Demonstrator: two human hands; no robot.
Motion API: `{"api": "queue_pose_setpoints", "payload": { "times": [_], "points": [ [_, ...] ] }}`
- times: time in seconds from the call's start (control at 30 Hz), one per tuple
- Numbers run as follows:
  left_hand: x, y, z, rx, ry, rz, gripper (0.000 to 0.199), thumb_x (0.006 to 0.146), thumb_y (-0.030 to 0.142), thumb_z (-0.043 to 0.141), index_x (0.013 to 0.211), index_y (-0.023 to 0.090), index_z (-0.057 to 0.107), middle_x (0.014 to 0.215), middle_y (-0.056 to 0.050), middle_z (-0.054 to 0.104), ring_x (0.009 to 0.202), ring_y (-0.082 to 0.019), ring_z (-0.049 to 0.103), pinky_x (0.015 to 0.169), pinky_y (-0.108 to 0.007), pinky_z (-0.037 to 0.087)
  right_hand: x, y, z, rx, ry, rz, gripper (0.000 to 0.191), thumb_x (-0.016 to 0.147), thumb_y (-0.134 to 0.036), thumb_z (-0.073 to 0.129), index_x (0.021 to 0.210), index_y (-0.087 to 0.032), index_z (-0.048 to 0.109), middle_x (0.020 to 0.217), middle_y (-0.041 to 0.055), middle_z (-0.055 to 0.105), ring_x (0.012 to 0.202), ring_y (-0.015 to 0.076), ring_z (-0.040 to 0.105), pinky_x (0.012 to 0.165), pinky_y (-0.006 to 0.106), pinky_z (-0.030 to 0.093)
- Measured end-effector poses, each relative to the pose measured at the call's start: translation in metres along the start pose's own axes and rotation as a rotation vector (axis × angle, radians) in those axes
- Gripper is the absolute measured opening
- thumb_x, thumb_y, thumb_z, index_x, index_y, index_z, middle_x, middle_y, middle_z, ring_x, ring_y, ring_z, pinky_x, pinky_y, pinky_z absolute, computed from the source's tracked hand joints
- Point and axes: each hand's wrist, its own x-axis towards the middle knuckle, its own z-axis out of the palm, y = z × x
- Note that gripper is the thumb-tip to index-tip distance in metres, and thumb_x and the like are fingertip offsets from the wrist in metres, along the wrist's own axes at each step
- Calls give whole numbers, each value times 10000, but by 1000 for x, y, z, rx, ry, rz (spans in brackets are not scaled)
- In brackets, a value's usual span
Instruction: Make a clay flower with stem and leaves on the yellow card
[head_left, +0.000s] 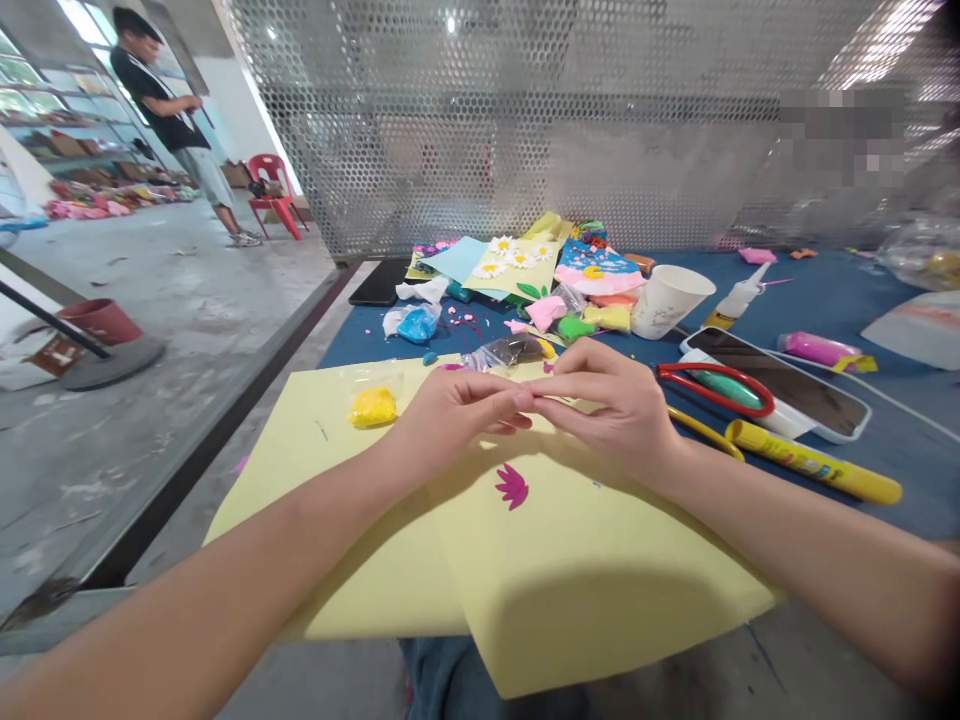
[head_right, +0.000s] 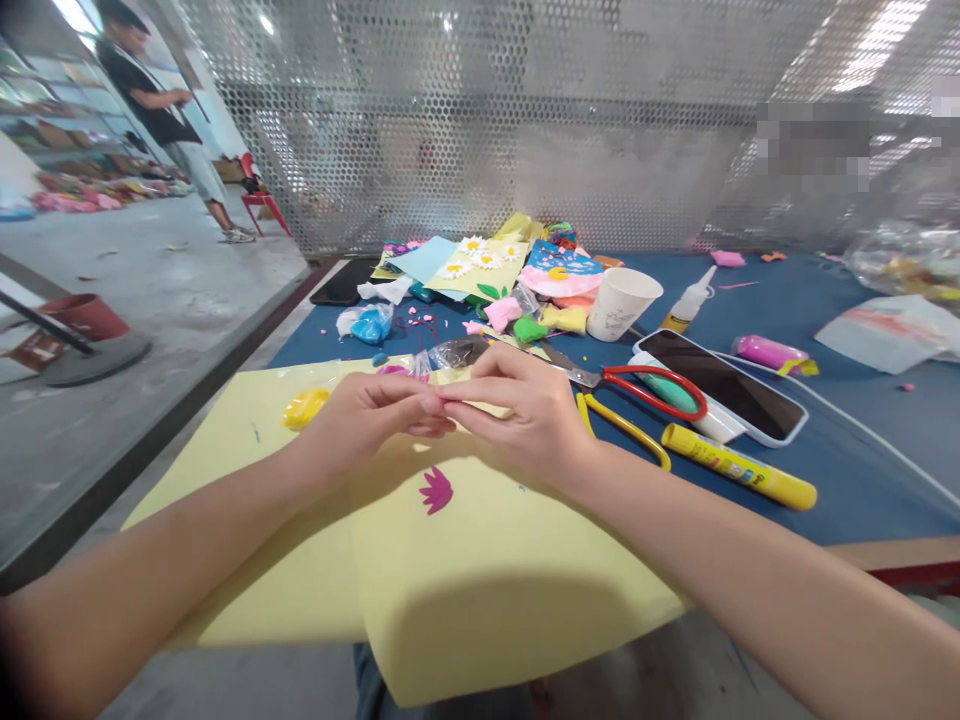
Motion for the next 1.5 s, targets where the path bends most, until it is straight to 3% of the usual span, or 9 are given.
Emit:
{"api": "queue_pose_setpoints", "payload": {
  "times": [0.33,0.73,1.0,1.23,1.4,1.5],
  "points": [
    [0,-2,-2,50,-12,2,149,715,357,768,764,217,787,717,-30,754,709,-176,714,698,-272,600,1,0,3,-7,-4,-22,168,825,-233,677,949,-283,778,749,29,629,670,135,582,589,275,513],
    [-3,0,-1,29,-44,25,99,721,298,762,784,225,786,709,-16,742,671,-136,691,656,-223,579,2,7,-1,94,12,-127,192,814,-130,682,915,-262,779,746,22,637,674,122,596,582,254,501],
    [-2,-2,-4,138,0,4,164,778,360,711,787,208,775,710,-25,746,655,-138,703,610,-197,556,1,6,1,68,-34,-109,174,820,-150,671,955,-215,759,783,43,648,714,137,610,627,269,519],
    [-1,-2,-4,92,-70,47,169,776,313,715,892,204,772,813,-10,762,715,-133,726,656,-184,569,0,6,3,48,-5,-82,120,836,-168,658,883,-220,756,761,34,633,692,134,598,615,272,502],
    [1,-3,-5,81,14,-34,144,781,321,712,784,190,770,685,4,734,652,-115,718,629,-163,569,2,5,3,-79,4,-72,144,833,-223,679,951,-235,760,830,50,645,784,164,622,704,322,517],
    [0,-2,-5,63,5,-43,136,773,320,724,771,191,769,680,5,733,655,-118,723,613,-154,567,1,6,2,-95,-2,-66,115,848,-225,657,867,-245,769,816,42,636,760,152,618,691,321,508]
  ]
}}
